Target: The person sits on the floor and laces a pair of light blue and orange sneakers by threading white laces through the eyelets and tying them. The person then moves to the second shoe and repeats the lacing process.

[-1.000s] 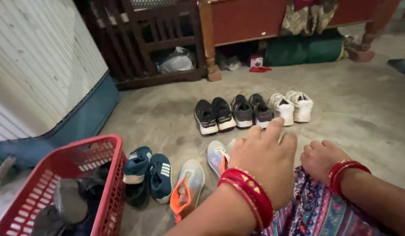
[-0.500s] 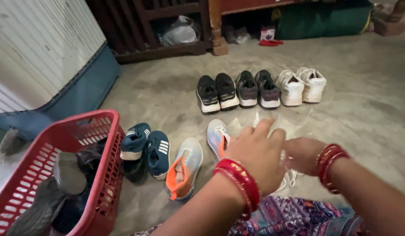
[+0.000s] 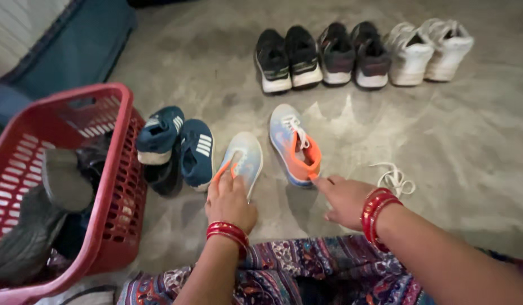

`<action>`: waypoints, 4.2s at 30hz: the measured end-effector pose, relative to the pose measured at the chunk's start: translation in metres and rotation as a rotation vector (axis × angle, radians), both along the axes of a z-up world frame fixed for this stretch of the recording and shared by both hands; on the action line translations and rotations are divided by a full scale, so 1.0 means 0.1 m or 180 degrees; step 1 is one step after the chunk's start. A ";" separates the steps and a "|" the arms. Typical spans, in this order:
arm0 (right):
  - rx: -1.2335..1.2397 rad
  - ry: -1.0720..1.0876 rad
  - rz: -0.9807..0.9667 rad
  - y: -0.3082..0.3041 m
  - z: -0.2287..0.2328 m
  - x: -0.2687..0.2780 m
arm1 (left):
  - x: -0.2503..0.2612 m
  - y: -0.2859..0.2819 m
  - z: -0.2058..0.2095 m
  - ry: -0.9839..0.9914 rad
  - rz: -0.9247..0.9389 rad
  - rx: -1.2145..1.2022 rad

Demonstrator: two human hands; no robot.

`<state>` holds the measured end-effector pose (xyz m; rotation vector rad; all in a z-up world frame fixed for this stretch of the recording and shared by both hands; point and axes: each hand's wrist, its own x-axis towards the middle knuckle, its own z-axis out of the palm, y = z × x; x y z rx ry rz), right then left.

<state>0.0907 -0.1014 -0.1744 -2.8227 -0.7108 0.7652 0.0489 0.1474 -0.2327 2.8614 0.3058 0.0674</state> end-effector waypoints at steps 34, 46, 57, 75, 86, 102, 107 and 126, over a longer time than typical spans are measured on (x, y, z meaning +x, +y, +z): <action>0.0967 0.0460 -0.1233 -0.75 -0.39 0.47 | 0.24 -0.94 0.37 -0.0409 0.0004 -0.1506; -0.0455 0.0712 -0.0626 -1.01 -1.28 0.46 | 0.06 -0.95 -1.01 -0.1191 -0.0562 -0.1588; -0.1528 0.0280 -0.0082 -0.25 -1.03 0.21 | -0.07 -0.70 -0.48 0.0233 -0.1017 -0.1742; -0.0790 -0.0463 -0.1005 -0.16 -0.63 0.17 | 0.08 -0.57 0.01 -0.0198 -0.0909 -0.2285; 0.4011 0.0563 -0.2461 0.12 0.04 0.21 | 0.09 -0.85 0.31 0.0170 -0.0782 -0.4266; 0.0992 0.1007 -0.0445 -0.07 -0.44 0.37 | 0.65 0.02 -0.10 0.0064 0.0991 -0.5717; -0.1216 -0.0773 -0.0755 -0.80 -0.63 0.88 | 0.72 0.48 -0.31 0.0013 0.1509 -0.5349; 0.4437 0.1574 -0.2409 0.00 -0.26 0.57 | 0.76 -0.01 -0.13 -0.0771 -0.0277 -0.4871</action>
